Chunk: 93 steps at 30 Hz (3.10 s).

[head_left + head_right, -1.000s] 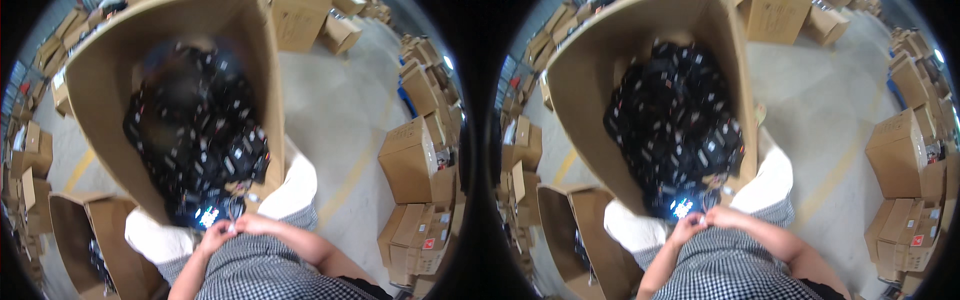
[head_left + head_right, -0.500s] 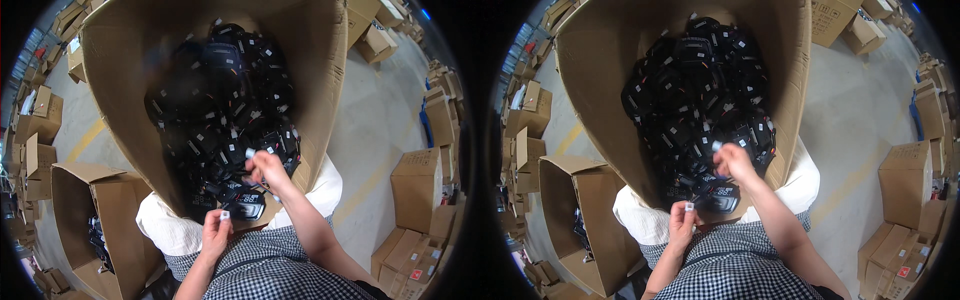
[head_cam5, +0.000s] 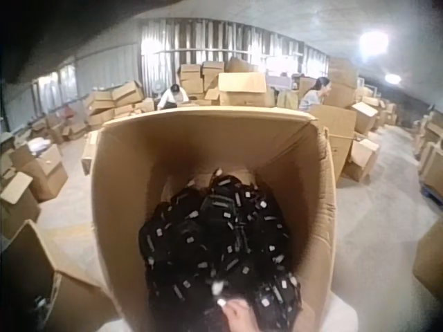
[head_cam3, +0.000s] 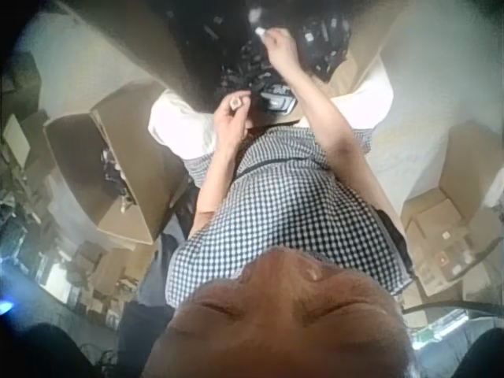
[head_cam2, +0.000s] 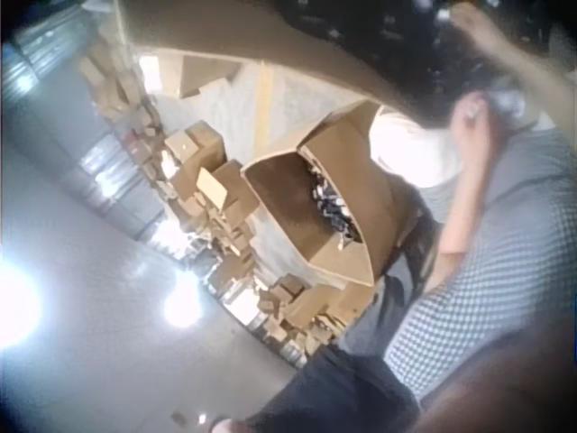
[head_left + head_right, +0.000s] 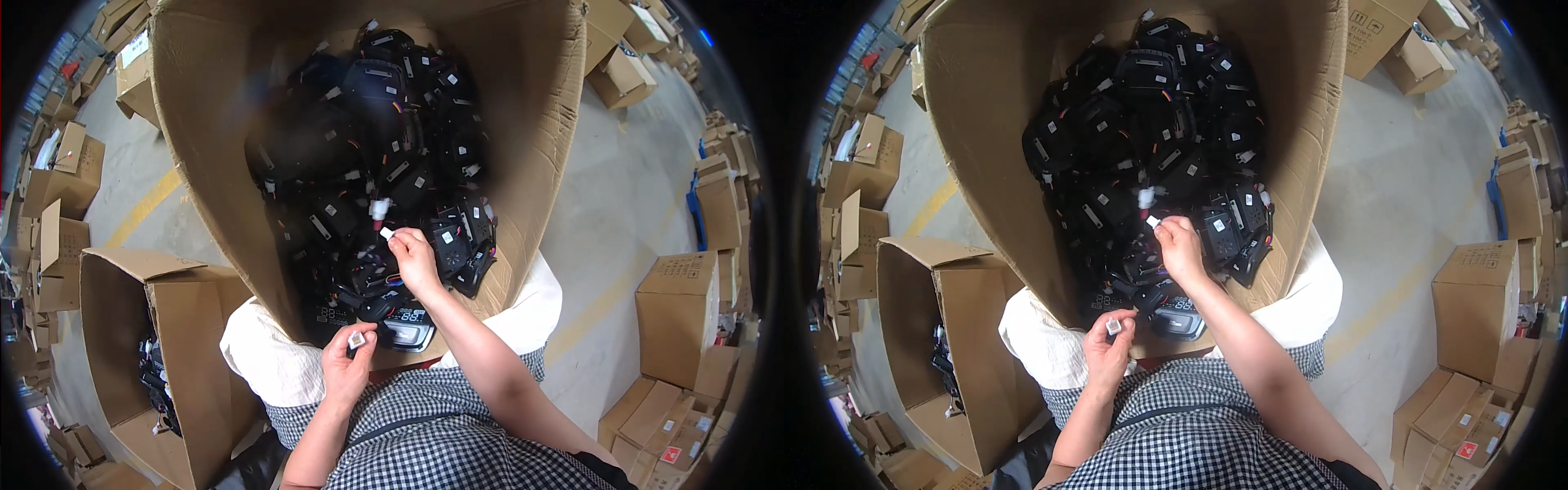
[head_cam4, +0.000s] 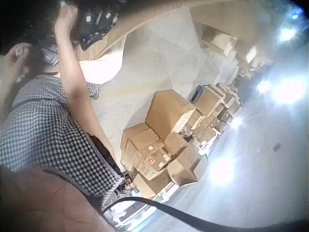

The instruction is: The person fastens the buckle of an apron strap around their waist and then connects plastic wire harness plugs on electronic display meters inside a cardboard box by hand.

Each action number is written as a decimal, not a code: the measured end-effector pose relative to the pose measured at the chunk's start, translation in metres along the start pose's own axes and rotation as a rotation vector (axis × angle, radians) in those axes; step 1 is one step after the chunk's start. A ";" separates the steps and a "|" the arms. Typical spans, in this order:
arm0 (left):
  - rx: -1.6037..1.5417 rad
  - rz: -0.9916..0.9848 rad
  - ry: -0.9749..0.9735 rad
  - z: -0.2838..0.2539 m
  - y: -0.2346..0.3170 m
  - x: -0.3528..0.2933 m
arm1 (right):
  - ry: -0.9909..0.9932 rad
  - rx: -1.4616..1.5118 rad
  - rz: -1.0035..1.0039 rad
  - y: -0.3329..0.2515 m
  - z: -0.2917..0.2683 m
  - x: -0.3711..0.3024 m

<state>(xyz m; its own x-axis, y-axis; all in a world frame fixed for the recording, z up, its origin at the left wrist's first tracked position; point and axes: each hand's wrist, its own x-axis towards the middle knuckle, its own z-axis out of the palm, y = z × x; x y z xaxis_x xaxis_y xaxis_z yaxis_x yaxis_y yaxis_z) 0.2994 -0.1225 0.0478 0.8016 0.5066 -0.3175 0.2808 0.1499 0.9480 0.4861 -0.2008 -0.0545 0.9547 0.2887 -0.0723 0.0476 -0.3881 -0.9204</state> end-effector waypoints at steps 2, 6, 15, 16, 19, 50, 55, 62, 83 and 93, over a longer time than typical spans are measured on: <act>-0.010 0.040 -0.014 0.001 -0.006 -0.001 | -0.142 -0.066 -0.064 0.012 0.006 0.007; -0.069 -0.016 -0.023 -0.002 -0.009 -0.013 | -0.421 -0.278 -0.068 0.015 0.020 0.011; -0.121 -0.017 0.007 -0.009 -0.009 -0.031 | -0.554 -0.368 0.017 -0.016 0.045 0.024; -0.139 0.000 0.021 -0.011 -0.012 -0.032 | -0.403 -0.321 -0.118 -0.013 0.040 0.012; -0.044 0.100 0.106 -0.012 -0.020 -0.028 | -0.138 -0.068 -0.362 -0.024 0.012 -0.041; 0.466 0.083 -0.606 0.009 -0.042 -0.014 | -0.955 -0.644 -0.463 -0.048 -0.132 -0.110; 0.356 0.036 -0.596 0.008 -0.043 -0.012 | -1.008 -0.503 -0.448 -0.044 -0.136 -0.102; 0.167 -0.078 -0.615 0.004 -0.051 -0.010 | -1.098 -0.335 -0.342 -0.039 -0.128 -0.095; 0.702 0.320 -0.404 -0.005 -0.009 -0.015 | -0.416 -0.845 -0.226 0.028 0.060 0.002; 0.590 0.380 -0.260 -0.002 -0.014 -0.019 | -0.284 -0.587 -0.294 0.061 0.082 -0.006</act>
<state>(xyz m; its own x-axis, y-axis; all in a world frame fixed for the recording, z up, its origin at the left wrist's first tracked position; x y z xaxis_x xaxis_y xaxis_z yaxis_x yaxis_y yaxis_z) 0.2792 -0.1323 0.0406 0.9781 0.2051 -0.0348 0.1376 -0.5125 0.8476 0.4592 -0.1549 -0.1416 0.7685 0.6394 -0.0244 0.5175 -0.6435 -0.5640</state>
